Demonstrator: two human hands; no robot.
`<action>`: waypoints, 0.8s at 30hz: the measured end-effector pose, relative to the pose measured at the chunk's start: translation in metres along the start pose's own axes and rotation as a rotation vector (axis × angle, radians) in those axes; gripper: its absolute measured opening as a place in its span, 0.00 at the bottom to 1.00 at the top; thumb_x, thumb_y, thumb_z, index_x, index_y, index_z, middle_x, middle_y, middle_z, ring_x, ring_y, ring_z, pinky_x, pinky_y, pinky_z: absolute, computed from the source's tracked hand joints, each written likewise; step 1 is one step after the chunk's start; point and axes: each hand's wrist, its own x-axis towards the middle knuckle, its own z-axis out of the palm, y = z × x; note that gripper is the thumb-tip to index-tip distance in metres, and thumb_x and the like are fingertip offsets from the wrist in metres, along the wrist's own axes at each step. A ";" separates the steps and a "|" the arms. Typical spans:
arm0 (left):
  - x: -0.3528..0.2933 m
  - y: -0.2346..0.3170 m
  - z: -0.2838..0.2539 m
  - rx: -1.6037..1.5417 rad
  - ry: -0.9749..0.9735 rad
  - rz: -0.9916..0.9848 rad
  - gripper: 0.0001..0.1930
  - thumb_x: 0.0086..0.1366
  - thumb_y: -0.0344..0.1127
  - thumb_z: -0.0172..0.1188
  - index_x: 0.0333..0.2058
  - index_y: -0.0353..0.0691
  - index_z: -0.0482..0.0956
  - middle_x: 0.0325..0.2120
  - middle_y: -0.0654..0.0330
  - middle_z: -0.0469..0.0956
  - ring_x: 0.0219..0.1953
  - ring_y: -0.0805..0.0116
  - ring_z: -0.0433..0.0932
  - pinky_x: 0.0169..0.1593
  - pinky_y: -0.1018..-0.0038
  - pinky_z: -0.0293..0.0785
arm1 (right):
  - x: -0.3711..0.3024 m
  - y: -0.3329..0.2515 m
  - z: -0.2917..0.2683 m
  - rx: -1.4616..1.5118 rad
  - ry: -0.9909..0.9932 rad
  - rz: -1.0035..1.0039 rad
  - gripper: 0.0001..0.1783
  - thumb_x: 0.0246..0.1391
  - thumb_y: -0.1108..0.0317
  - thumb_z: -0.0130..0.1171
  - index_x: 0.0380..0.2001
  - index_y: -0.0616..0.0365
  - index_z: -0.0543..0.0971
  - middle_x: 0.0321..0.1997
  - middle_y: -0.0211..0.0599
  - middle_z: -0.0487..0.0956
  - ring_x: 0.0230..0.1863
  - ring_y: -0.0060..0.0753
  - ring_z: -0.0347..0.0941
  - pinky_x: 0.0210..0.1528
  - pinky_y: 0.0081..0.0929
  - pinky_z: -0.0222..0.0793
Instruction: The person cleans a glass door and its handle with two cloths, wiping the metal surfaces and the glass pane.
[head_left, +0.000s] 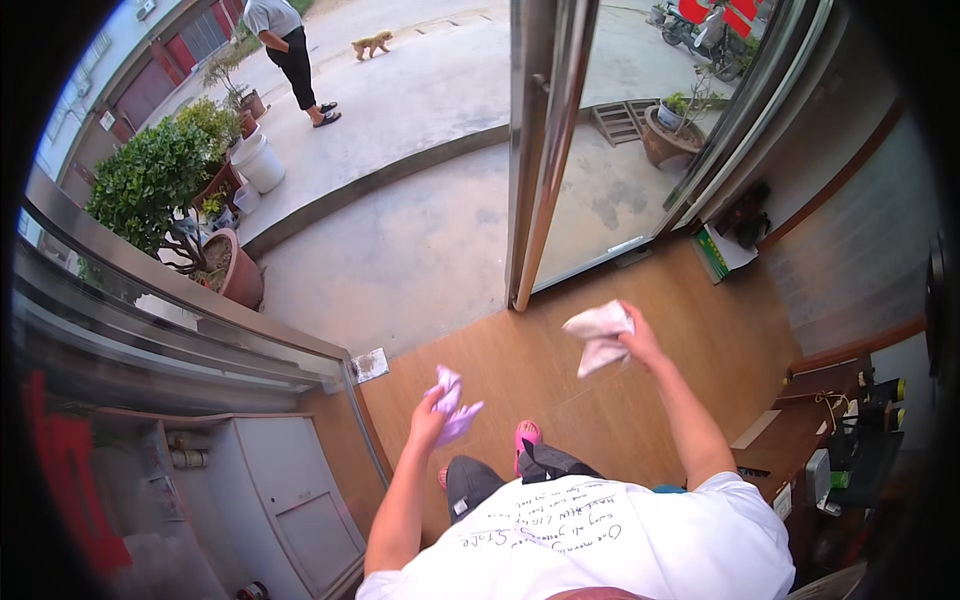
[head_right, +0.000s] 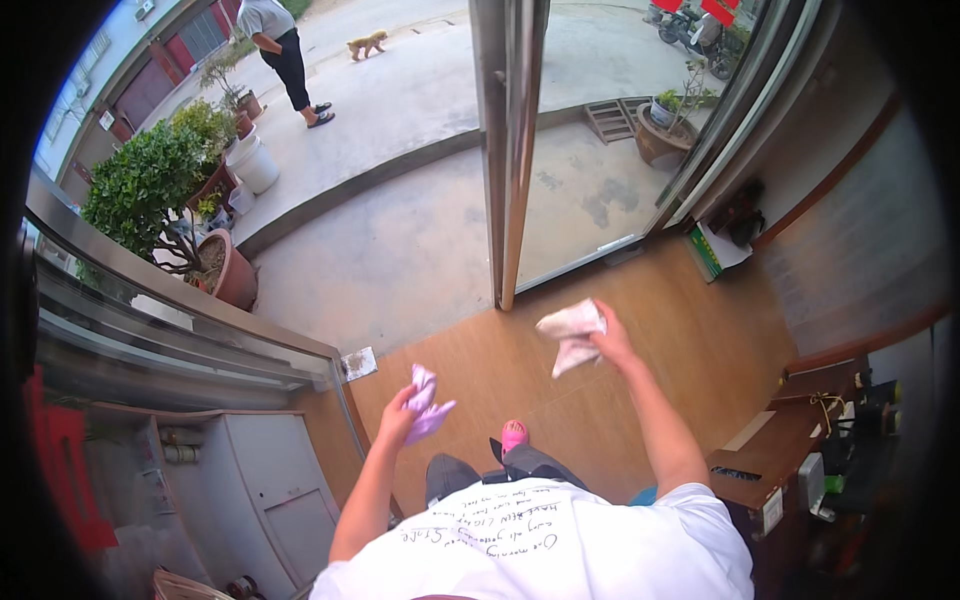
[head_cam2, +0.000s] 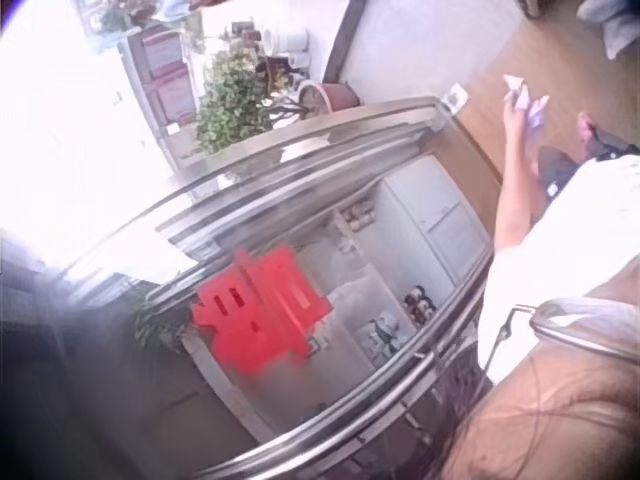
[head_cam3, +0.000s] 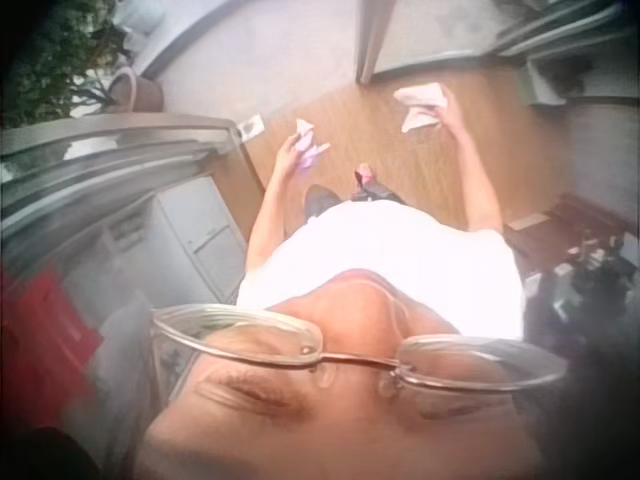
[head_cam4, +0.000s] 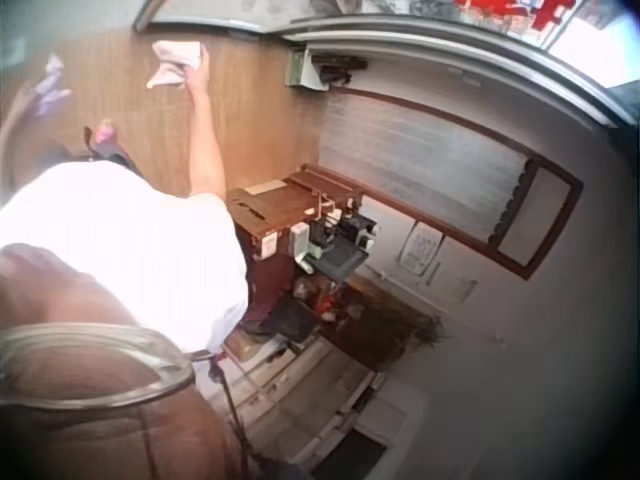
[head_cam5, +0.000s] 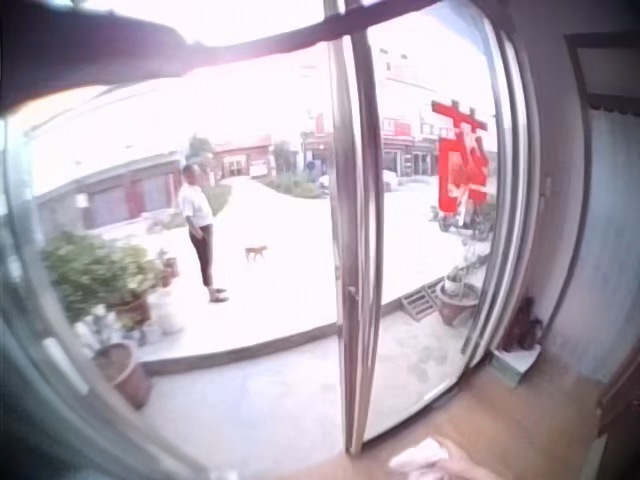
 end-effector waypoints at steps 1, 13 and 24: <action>0.002 0.060 0.010 -0.071 -0.031 -0.011 0.31 0.58 0.20 0.51 0.63 0.35 0.67 0.59 0.50 0.72 0.62 0.60 0.70 0.63 0.70 0.66 | 0.012 -0.007 -0.006 0.167 0.031 -0.118 0.44 0.42 0.84 0.49 0.68 0.56 0.61 0.64 0.43 0.68 0.68 0.39 0.62 0.70 0.33 0.57; 0.053 0.347 0.133 -0.793 -0.333 0.464 0.39 0.55 0.22 0.53 0.68 0.33 0.57 0.57 0.52 0.70 0.51 0.68 0.74 0.55 0.75 0.70 | 0.032 -0.381 -0.153 0.185 0.215 -0.497 0.32 0.51 0.82 0.47 0.62 0.60 0.67 0.53 0.37 0.75 0.50 0.27 0.73 0.40 0.20 0.73; 0.148 0.609 0.097 -0.523 0.080 1.538 0.37 0.66 0.23 0.53 0.71 0.41 0.49 0.64 0.52 0.64 0.54 0.69 0.72 0.53 0.76 0.71 | 0.172 -0.445 -0.045 -0.249 0.784 -1.181 0.34 0.57 0.66 0.60 0.64 0.63 0.61 0.61 0.46 0.70 0.62 0.42 0.67 0.64 0.34 0.61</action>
